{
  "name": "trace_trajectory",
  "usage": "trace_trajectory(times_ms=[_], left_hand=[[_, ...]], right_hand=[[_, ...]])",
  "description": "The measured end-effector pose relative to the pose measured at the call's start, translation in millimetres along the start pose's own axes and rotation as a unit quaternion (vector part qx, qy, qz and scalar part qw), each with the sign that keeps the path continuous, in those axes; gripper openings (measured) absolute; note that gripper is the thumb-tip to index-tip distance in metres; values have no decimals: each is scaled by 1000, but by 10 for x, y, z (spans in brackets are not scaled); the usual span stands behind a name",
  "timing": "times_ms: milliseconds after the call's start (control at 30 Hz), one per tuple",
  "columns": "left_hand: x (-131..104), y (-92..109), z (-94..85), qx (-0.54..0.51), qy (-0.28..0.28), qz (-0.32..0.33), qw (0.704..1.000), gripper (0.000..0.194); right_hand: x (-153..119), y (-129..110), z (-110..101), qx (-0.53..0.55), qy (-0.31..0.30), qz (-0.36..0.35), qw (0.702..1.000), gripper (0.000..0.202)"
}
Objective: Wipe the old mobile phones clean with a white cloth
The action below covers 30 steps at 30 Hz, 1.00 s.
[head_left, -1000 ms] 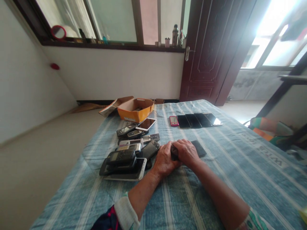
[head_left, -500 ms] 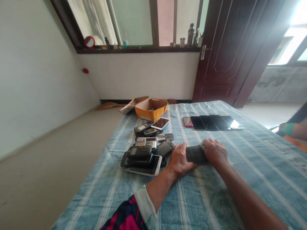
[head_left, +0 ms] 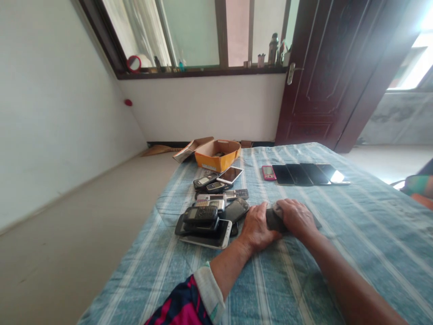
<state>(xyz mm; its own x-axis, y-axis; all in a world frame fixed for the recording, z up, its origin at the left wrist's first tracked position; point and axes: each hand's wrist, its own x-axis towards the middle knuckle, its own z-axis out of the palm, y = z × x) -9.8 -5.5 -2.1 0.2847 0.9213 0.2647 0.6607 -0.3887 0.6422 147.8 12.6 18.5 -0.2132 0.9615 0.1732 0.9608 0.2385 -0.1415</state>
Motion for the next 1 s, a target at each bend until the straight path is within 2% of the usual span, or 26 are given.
trace_trajectory(times_ms=[100, 367, 433, 600, 700, 833, 1000], left_hand=[[-1, 10, -2, 6, -2, -5, 1000, 87], [2, -1, -7, -7, -1, 2, 1000, 75], [5, -3, -9, -6, -4, -3, 1000, 77], [4, 26, -22, 0, -4, -14, 1000, 87], [1, 39, -24, -4, -4, -14, 1000, 87], [5, 22, -8, -14, 0, -13, 1000, 88], [6, 0, -5, -44, 12, 6, 999, 73]], right_hand=[[-3, 17, 17, -4, 10, 6, 1000, 24], [-7, -90, 42, 52, 7, -86, 995, 28], [-2, -48, 14, 38, 9, -73, 997, 28], [1, 121, -53, -20, 16, 13, 1000, 26], [4, 157, -39, -25, 19, 25, 999, 28], [14, 50, 30, -4, 21, -19, 1000, 28], [41, -163, 110, 39, 24, -81, 996, 26]])
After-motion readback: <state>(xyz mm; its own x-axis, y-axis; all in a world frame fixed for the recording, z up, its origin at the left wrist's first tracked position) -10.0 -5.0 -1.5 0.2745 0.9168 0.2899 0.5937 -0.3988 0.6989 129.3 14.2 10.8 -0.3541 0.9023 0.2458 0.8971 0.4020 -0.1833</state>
